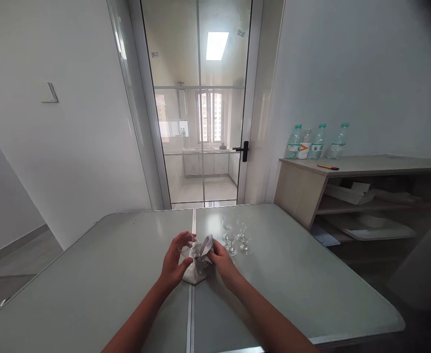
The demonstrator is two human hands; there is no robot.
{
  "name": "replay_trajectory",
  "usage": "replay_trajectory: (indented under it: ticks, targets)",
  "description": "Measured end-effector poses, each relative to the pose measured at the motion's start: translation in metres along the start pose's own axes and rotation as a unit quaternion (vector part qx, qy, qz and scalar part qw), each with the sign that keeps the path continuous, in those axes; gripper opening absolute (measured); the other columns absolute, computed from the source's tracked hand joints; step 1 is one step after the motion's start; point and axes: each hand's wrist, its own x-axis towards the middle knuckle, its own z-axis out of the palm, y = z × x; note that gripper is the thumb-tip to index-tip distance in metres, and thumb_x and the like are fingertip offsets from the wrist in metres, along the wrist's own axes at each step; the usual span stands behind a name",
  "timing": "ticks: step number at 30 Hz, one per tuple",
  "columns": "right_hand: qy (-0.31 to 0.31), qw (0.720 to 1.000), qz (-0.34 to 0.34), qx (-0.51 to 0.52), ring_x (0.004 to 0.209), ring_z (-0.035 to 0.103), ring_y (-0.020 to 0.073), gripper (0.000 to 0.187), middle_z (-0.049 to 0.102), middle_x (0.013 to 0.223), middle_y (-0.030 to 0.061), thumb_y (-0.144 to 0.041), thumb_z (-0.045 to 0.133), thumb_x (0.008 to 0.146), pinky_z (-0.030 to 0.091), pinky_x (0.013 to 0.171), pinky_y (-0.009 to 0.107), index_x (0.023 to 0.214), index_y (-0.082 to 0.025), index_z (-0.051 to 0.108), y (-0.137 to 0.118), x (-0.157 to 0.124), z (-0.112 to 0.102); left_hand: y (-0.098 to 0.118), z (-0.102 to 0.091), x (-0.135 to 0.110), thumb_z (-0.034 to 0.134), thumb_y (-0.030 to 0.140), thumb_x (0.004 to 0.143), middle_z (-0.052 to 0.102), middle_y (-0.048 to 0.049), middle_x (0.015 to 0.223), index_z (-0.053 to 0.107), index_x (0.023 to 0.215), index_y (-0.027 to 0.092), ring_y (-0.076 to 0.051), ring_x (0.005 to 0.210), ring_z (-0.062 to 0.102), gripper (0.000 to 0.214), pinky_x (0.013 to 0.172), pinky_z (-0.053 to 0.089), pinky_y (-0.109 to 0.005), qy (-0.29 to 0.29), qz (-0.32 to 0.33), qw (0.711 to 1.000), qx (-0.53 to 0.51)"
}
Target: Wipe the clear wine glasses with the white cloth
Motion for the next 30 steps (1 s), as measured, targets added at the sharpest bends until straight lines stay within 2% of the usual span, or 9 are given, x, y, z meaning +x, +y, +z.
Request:
replay_trajectory:
  ticks: [3,5,9,11,15,18,21,27,30]
  targets:
    - [-0.065,0.994,0.090,0.023,0.073,0.056,0.0168,0.042,0.064,0.081,0.0019,-0.052,0.080,0.075,0.045,0.068,0.027,0.097,-0.016,0.070,0.006,-0.003,0.001,-0.001,0.002,-0.003,0.067,0.033,0.092,0.058,-0.0156,0.137,0.043,0.145,0.025,-0.031,0.123,0.057,0.059,0.098,0.048,-0.046,-0.015,0.010,0.999,0.032]
    - [-0.097,0.987,0.125,0.036,0.065,0.054,0.0151,0.047,0.062,0.075,0.0011,-0.054,0.082,0.071,0.042,0.061,0.026,0.094,-0.015,0.070,0.011,-0.003,0.001,-0.002,0.002,-0.004,0.068,0.031,0.091,0.059,-0.0149,0.137,0.044,0.144,0.026,-0.031,0.124,0.057,0.059,0.099,0.049,-0.046,-0.012,0.010,0.999,0.038]
    - [-0.040,0.997,0.069,-0.007,0.060,0.048,0.0119,0.046,0.057,0.065,-0.0010,-0.056,0.082,0.070,0.037,0.057,0.024,0.078,-0.013,0.070,0.017,0.001,0.000,-0.004,0.001,-0.004,0.073,0.033,0.087,0.061,-0.0151,0.136,0.049,0.141,0.024,-0.031,0.121,0.060,0.060,0.099,0.051,-0.046,0.000,-0.008,1.000,0.030]
    - [-0.026,0.998,0.034,-0.034,0.063,0.051,0.0129,0.045,0.060,0.068,-0.0003,-0.055,0.083,0.070,0.040,0.060,0.025,0.079,-0.013,0.071,0.017,0.003,-0.001,-0.004,0.000,-0.003,0.073,0.034,0.086,0.061,-0.0155,0.136,0.050,0.141,0.024,-0.031,0.120,0.061,0.060,0.099,0.052,-0.046,-0.009,-0.016,1.000,0.025]
    - [-0.044,0.999,0.030,0.003,0.065,0.055,0.0143,0.045,0.065,0.074,0.0014,-0.046,0.087,0.067,0.042,0.061,0.026,0.094,-0.013,0.073,0.016,0.002,-0.002,0.001,0.000,-0.001,0.069,0.031,0.090,0.061,-0.0146,0.137,0.048,0.143,0.024,-0.030,0.122,0.060,0.058,0.100,0.052,-0.045,-0.077,-0.019,0.997,0.026]
    - [-0.041,0.998,0.038,-0.005,0.059,0.051,0.0124,0.038,0.063,0.068,0.0010,-0.040,0.087,0.066,0.037,0.056,0.025,0.087,-0.012,0.074,0.019,0.002,-0.003,0.008,0.001,-0.002,0.068,0.027,0.090,0.060,-0.0125,0.139,0.049,0.143,0.027,-0.029,0.120,0.061,0.056,0.104,0.050,-0.046,-0.129,-0.029,0.989,0.061]
    - [-0.016,0.998,0.030,-0.043,0.057,0.049,0.0116,0.034,0.061,0.064,-0.0001,-0.040,0.087,0.064,0.035,0.054,0.024,0.077,-0.012,0.073,0.022,0.003,-0.007,0.011,0.002,-0.003,0.068,0.024,0.089,0.058,-0.0113,0.142,0.049,0.144,0.029,-0.028,0.119,0.061,0.057,0.106,0.048,-0.047,-0.154,-0.033,0.984,0.086]
    - [0.053,0.997,0.046,-0.032,0.053,0.045,0.0102,0.043,0.055,0.057,-0.0016,-0.048,0.090,0.057,0.034,0.054,0.025,0.065,-0.011,0.069,0.024,0.007,-0.010,0.002,-0.001,-0.002,0.069,0.023,0.089,0.057,-0.0127,0.142,0.045,0.145,0.028,-0.029,0.125,0.059,0.061,0.106,0.050,-0.048,-0.100,-0.013,0.994,0.052]
    - [0.054,0.997,0.058,-0.007,0.052,0.045,0.0100,0.045,0.056,0.057,-0.0006,-0.050,0.090,0.058,0.034,0.053,0.025,0.066,-0.011,0.069,0.023,0.006,-0.007,-0.001,-0.001,-0.002,0.070,0.022,0.089,0.057,-0.0124,0.142,0.046,0.143,0.028,-0.030,0.130,0.056,0.060,0.109,0.049,-0.051,-0.095,-0.013,0.995,0.020]
